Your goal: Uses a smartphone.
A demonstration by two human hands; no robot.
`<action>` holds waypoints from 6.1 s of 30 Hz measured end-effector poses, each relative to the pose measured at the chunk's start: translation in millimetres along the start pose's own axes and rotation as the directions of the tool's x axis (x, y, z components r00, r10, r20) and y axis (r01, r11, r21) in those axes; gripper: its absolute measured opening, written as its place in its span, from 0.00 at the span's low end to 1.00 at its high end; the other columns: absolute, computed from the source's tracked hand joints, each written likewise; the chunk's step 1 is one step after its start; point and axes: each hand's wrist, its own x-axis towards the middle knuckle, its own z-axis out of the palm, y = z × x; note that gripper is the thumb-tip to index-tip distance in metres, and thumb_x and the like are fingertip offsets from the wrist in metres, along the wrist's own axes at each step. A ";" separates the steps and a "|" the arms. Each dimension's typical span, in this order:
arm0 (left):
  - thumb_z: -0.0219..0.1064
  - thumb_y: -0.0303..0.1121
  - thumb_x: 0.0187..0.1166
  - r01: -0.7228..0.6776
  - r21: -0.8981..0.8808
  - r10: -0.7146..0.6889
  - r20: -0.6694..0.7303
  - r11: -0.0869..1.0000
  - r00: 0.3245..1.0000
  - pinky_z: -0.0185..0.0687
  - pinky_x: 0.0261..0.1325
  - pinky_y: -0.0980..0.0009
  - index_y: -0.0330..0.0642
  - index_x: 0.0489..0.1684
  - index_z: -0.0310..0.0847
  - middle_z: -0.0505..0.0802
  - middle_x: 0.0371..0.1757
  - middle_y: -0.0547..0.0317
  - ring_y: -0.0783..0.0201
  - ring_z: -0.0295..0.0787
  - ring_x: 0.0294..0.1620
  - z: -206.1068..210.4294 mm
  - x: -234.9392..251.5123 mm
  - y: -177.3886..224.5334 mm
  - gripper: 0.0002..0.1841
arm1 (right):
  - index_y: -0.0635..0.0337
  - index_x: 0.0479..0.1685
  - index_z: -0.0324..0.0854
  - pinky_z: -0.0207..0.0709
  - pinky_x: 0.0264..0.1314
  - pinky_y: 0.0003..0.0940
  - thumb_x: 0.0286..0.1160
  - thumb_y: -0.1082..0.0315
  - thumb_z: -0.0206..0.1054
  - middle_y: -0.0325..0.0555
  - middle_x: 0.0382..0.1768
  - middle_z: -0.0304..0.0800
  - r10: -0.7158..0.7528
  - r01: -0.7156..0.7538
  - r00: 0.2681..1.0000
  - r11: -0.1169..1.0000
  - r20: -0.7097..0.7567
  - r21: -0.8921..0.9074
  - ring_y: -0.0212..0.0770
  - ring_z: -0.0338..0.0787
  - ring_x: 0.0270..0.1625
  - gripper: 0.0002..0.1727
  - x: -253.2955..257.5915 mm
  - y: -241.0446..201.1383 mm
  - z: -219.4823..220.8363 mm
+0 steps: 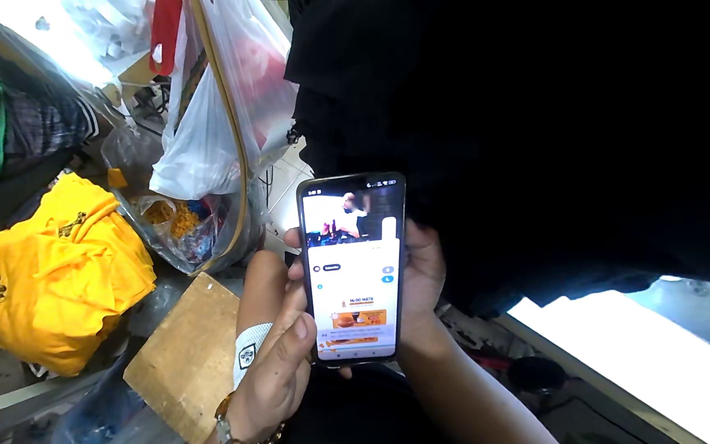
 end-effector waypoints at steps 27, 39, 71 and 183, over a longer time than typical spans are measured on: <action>0.56 0.63 0.83 0.008 0.003 -0.008 -0.017 1.000 1.000 0.91 0.50 0.65 0.57 0.87 0.61 0.80 0.77 0.52 0.58 0.87 0.65 1.5 1.8 -2.4 0.35 | 0.57 0.74 0.77 0.81 0.70 0.55 0.77 0.43 0.60 0.65 0.70 0.82 -0.051 0.051 0.999 0.998 0.017 -0.025 0.59 0.86 0.69 0.33 1.3 -5.2 1.9; 0.57 0.61 0.84 0.025 -0.008 -0.025 -0.021 1.000 0.999 0.91 0.47 0.66 0.60 0.89 0.57 0.80 0.77 0.51 0.57 0.87 0.65 0.3 2.1 -3.3 0.35 | 0.58 0.75 0.76 0.80 0.70 0.55 0.76 0.43 0.59 0.67 0.72 0.80 -0.037 0.037 0.999 0.999 0.015 0.039 0.61 0.86 0.69 0.34 2.7 -3.1 0.8; 0.55 0.61 0.85 0.012 0.007 -0.011 -0.022 1.000 1.000 0.91 0.47 0.67 0.53 0.87 0.60 0.80 0.75 0.51 0.59 0.86 0.65 0.4 1.5 -1.9 0.35 | 0.55 0.75 0.76 0.81 0.68 0.57 0.77 0.41 0.56 0.67 0.73 0.79 -0.032 0.032 0.999 0.999 0.005 -0.012 0.63 0.85 0.69 0.34 1.7 -2.0 -4.0; 0.43 0.19 0.74 0.118 0.278 -0.031 -0.299 0.953 0.954 0.85 0.65 0.63 0.40 0.88 0.56 0.83 0.72 0.49 0.62 0.86 0.65 6.9 4.2 21.2 0.34 | 0.51 0.74 0.67 0.81 0.73 0.40 0.94 0.54 0.28 0.38 0.63 0.86 -0.258 -0.010 0.921 0.731 -0.290 -0.682 0.35 0.86 0.69 0.26 7.6 -10.9 23.1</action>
